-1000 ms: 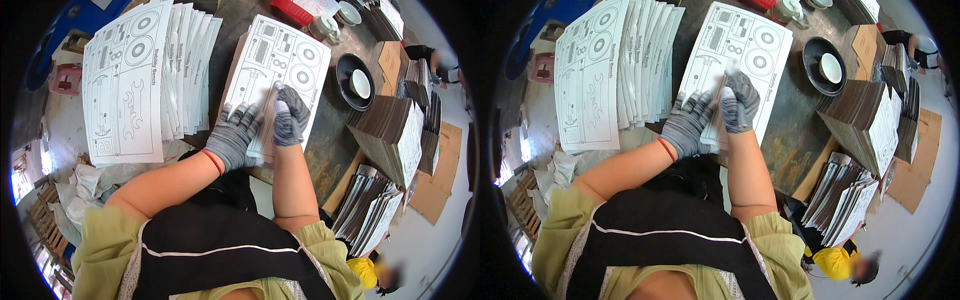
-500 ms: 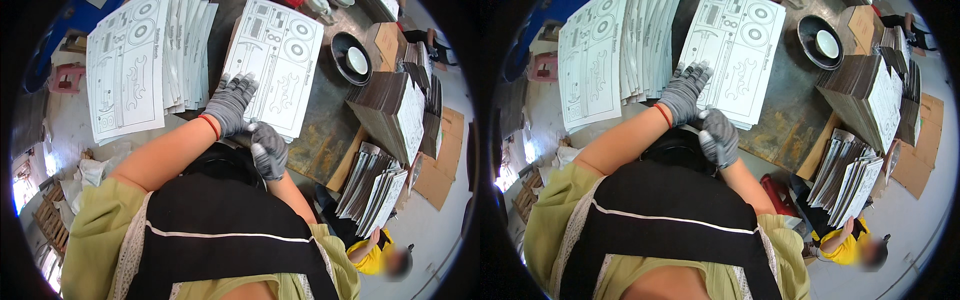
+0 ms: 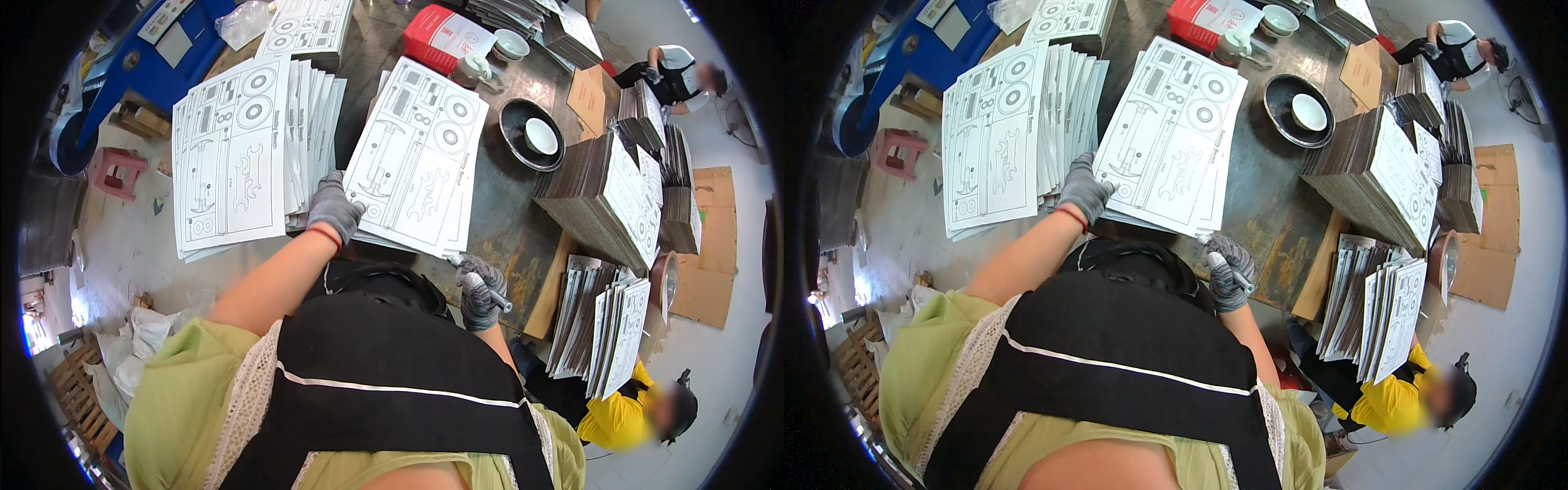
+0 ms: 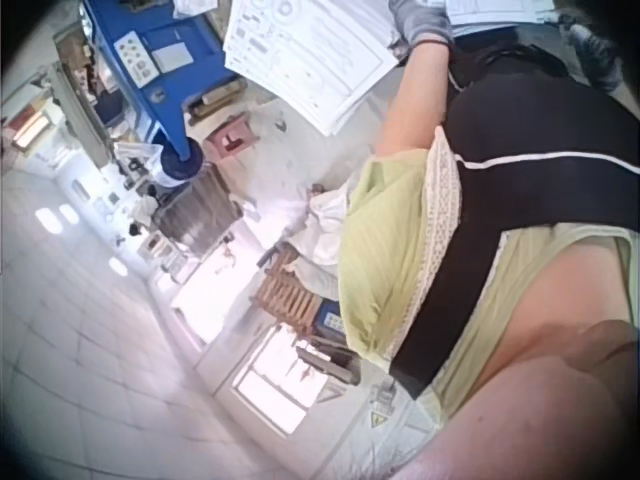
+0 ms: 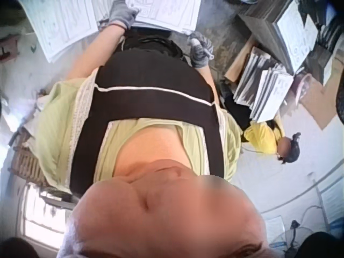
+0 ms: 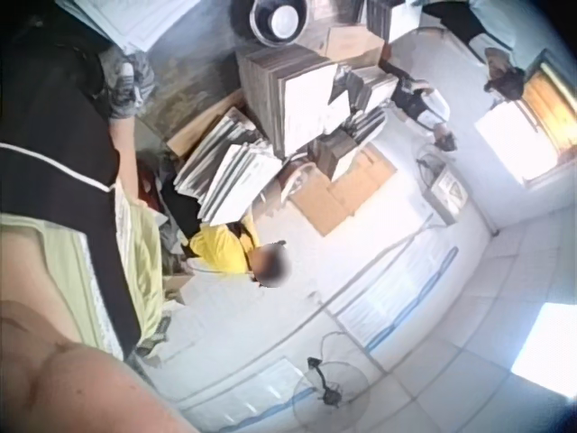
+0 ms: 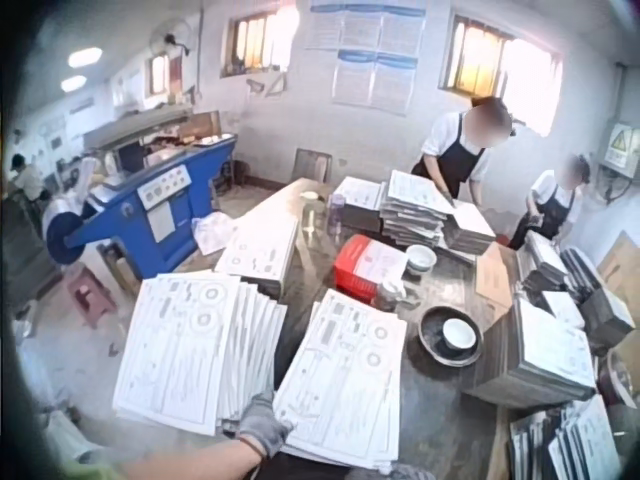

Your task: The person repeatedly marks printed paper sheets with a marker, then places each marked sheet onto a growing stack. The person handles the sheets one at a time and continues the cycle throughout the clip.

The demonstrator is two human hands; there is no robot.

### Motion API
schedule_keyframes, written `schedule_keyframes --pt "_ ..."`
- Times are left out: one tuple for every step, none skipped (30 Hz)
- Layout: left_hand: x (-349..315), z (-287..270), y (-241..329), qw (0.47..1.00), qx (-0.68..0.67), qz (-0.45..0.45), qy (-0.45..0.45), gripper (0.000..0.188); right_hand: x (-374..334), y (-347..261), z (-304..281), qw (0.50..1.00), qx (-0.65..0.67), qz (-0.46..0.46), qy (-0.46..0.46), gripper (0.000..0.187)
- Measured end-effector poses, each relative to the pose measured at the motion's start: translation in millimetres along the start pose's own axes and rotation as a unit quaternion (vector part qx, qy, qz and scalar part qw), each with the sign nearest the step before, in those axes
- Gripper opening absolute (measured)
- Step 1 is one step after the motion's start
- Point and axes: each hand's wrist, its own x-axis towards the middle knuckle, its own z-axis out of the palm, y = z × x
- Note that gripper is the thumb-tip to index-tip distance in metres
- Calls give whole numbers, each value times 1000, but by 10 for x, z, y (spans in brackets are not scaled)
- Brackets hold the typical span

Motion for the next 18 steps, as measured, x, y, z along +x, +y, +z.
schedule_keyframes --pt "-67 27 -101 996 -57 60 41 46 9 62 23 1000 25 -10 -13 27" --pt "-122 12 -94 979 -183 85 21 47 17 68 35 1000 19 -9 -10 27" --pt "-194 -41 -77 946 -304 109 3 47 34 73 59 1000 15 -9 -10 27" --pt "-386 -219 62 909 -400 114 28 49 23 68 55 1000 7 -4 -4 28" --pt "-547 -453 190 862 -490 119 55 50 21 63 67 1000 19 7 -6 25" --pt "-449 -747 16 913 -203 303 182 51 32 43 68 999 29 17 -6 25" --pt "-365 -1076 -180 906 -89 346 227 51 41 11 55 999 33 28 -3 27" --pt "-318 -1460 -365 880 29 376 291 51 110 -4 70 999 27 13 -19 27" --pt "-349 -1811 -406 906 -47 300 294 51 138 1 80 999 24 19 -18 27" --pt "-410 -2179 -412 929 -109 223 276 49 166 5 94 999 19 26 -20 28" --pt "-447 -2486 -477 941 -169 142 254 47 199 10 103 999 15 33 -22 28" --pt "-445 -2673 -661 948 -173 96 247 46 241 135 98 998 38 -13 -49 23" --pt "-400 -2857 -974 953 -181 48 238 45 275 133 133 998 43 -5 -40 23" --pt "-223 -3124 -1803 964 -11 19 264 46 330 129 200 998 56 -2 -38 22" --pt "-184 -3063 -1895 974 -2 -49 222 53 354 133 238 998 57 8 -25 21" --pt "-257 -2859 -1586 921 252 9 298 56 405 70 291 999 21 29 -11 30" --pt "-389 -2549 -1080 799 483 68 353 59 440 101 287 999 12 36 -9 30" --pt "-443 -2350 -717 886 285 154 331 63 495 165 295 999 8 41 -12 30"
